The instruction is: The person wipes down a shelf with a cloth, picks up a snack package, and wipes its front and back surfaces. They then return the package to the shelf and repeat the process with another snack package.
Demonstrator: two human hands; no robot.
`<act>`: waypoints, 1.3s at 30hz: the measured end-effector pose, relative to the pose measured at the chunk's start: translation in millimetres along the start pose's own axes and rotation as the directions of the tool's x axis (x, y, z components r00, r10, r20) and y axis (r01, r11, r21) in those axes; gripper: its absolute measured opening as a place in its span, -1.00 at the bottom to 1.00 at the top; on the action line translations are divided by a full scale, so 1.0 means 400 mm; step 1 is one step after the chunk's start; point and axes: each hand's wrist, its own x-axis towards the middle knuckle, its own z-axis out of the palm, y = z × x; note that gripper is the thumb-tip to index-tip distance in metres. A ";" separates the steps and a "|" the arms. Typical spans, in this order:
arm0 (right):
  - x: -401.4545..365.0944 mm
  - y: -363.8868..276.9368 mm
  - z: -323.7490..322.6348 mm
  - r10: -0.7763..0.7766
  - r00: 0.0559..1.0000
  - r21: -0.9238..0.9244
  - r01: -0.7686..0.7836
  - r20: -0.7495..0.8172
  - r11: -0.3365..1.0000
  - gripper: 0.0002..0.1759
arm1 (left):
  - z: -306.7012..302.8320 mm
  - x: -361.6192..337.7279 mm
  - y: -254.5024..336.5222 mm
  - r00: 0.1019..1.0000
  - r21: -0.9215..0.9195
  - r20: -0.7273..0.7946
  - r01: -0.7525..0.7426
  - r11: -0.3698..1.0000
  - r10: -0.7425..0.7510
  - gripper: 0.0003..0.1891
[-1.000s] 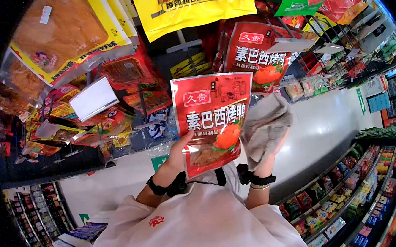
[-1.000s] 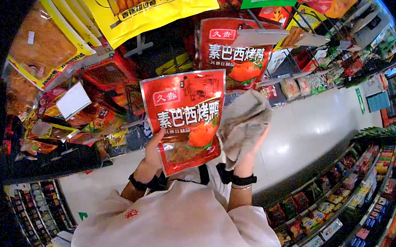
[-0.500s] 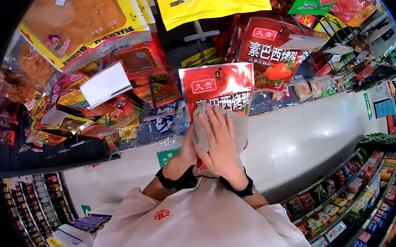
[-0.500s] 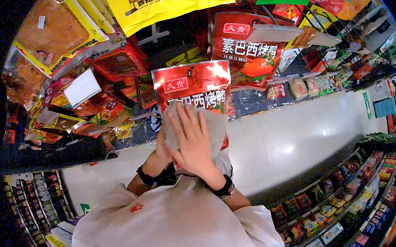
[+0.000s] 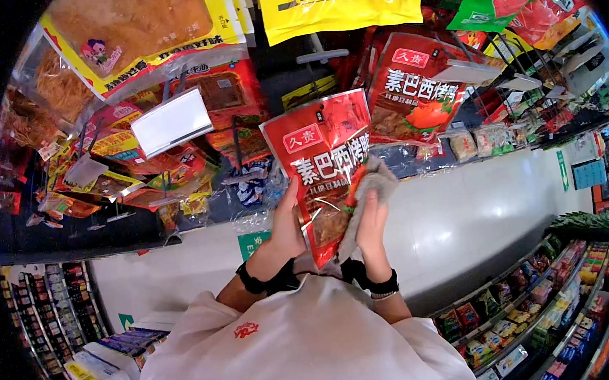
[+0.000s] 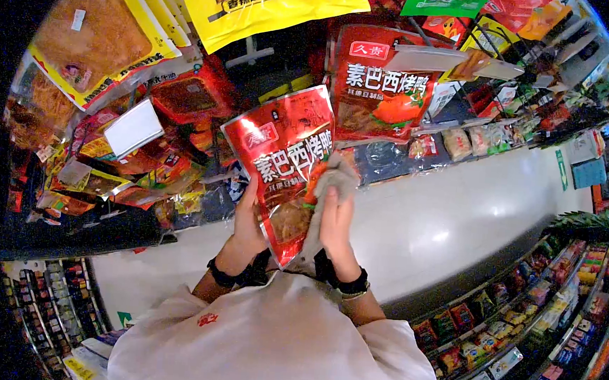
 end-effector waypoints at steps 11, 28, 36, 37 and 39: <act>0.006 0.109 -0.038 0.585 0.766 0.272 -0.523 -0.266 0.808 -0.44 | -0.019 -0.017 -0.036 0.976 0.577 0.178 -0.003 0.817 -0.122 -0.43; -0.032 -0.004 0.007 -0.197 0.973 -0.421 0.231 0.123 0.877 -0.41 | -0.033 0.003 -0.036 0.996 -0.051 0.085 0.025 0.998 -0.021 -0.64; 0.001 0.046 -0.053 0.251 0.967 0.001 -0.251 -0.049 0.968 -0.60 | -0.013 -0.027 0.003 0.998 0.033 -0.024 0.065 0.997 -0.064 -0.61; 0.009 0.044 -0.061 0.244 0.968 0.001 -0.244 -0.051 0.970 -0.60 | 0.006 -0.041 0.009 0.995 0.117 -0.097 0.028 0.993 -0.017 -0.61; 0.016 0.038 -0.075 0.427 0.903 0.136 -0.418 -0.047 0.898 -0.64 | -0.001 -0.050 0.024 0.990 0.233 -0.134 0.067 0.970 -0.036 -0.60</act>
